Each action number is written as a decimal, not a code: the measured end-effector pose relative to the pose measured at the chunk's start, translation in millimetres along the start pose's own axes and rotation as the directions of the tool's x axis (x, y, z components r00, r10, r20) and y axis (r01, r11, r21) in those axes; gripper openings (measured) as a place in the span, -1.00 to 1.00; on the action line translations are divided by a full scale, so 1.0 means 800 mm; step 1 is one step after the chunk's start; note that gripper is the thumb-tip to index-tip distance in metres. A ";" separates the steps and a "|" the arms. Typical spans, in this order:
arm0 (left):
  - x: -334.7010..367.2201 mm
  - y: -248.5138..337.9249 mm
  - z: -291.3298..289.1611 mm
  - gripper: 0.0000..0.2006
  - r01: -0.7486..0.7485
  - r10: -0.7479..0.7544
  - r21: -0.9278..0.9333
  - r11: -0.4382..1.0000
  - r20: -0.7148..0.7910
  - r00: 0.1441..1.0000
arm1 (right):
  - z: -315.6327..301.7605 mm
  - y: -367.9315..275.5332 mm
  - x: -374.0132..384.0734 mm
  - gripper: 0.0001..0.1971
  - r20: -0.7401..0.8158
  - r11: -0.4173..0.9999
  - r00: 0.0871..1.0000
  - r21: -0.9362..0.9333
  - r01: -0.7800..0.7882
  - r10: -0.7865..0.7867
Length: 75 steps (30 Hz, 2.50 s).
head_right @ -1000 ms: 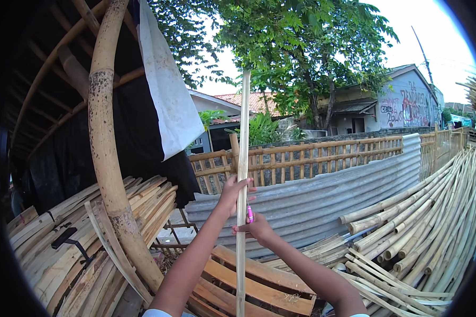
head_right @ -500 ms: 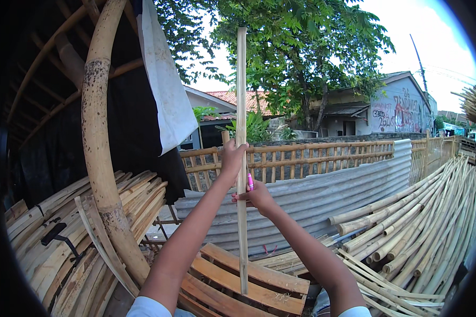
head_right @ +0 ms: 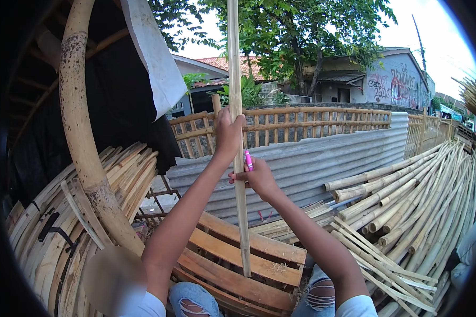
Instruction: The person is using a small knife to strip or shave thin layers off a piece of bamboo.
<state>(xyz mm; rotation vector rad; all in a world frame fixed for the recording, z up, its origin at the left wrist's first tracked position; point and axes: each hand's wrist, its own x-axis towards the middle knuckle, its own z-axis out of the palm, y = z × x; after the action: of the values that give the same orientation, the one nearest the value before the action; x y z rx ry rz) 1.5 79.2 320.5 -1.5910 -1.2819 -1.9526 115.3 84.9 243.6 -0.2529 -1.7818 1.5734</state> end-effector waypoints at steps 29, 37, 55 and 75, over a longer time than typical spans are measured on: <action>-0.040 0.059 0.001 -0.64 -0.030 0.037 -0.088 0.996 0.077 0.996 | 0.008 -0.005 -0.063 -0.81 -0.163 0.988 0.977 -0.092 0.123 -0.137; -0.036 0.052 0.006 -0.64 -0.053 0.060 -0.096 0.994 0.070 0.996 | 0.003 0.000 -0.059 -0.73 -0.176 0.988 0.974 -0.082 0.129 -0.142; -0.052 0.030 0.013 -0.69 0.022 -0.006 -0.142 0.990 0.113 0.994 | -0.004 0.023 -0.063 -0.65 -0.140 0.988 0.979 -0.075 0.139 -0.148; -0.323 -0.057 -0.034 -0.57 0.354 -0.319 -0.107 0.929 0.248 0.915 | -0.054 0.118 -0.130 -0.67 -0.310 0.939 0.924 0.322 -0.119 0.224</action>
<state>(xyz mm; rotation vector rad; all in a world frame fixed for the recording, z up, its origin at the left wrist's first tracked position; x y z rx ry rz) 38.0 9.1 68.6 -1.8080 -1.6292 -2.1626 187.2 79.4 115.7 -0.5175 -1.2627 1.7738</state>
